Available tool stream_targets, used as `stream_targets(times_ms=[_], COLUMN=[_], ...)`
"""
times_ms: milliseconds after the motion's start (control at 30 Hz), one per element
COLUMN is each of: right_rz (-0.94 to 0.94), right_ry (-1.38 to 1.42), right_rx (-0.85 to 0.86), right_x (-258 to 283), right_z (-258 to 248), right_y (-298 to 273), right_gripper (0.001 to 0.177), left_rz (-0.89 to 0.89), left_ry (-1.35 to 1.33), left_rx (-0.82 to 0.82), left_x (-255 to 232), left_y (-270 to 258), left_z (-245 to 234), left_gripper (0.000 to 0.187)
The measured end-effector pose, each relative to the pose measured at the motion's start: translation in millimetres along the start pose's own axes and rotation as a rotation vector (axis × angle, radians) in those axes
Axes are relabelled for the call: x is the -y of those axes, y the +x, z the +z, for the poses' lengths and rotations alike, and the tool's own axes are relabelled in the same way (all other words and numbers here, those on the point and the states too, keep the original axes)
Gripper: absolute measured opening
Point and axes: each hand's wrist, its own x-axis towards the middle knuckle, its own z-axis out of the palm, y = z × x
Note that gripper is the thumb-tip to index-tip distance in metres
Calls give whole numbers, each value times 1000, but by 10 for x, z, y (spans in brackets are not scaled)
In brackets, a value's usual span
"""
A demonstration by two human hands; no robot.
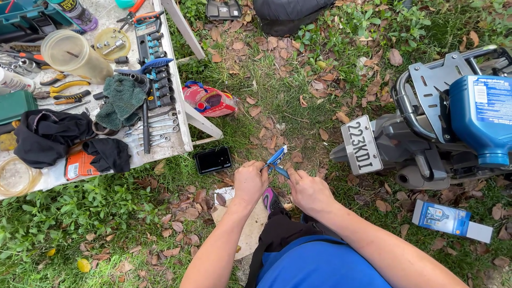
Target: The person places a black oil drain pan on the ground and pours blue motor oil from a bottle into a scooter's engine. They then move to a nearby table, pick up a tube of grease and a utility knife, and cut the tip of the tube before squeezing grease into the drain pan.
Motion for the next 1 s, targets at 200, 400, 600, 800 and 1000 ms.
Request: stream_targets(times_ms=[200, 400, 600, 800, 1000], right_rz=[9, 19, 65, 70, -22], right_ry=[25, -2, 10, 10, -47], right_rx=[1, -32, -12, -2, -53], right_x=[-64, -232, -321, -258, 23], right_z=[77, 321, 390, 299, -61], right_y=[-8, 15, 9, 90, 291], right_gripper=[51, 49, 49, 48, 50], left_rz=[-1, 8, 36, 52, 49], left_ry=[-2, -24, -36, -14, -16], left_rx=[7, 14, -17, -37, -137], left_x=[12, 20, 24, 55, 18], left_y=[-57, -35, -68, 4, 74], left_z=[50, 43, 88, -26, -469], left_gripper=[9, 10, 11, 10, 11])
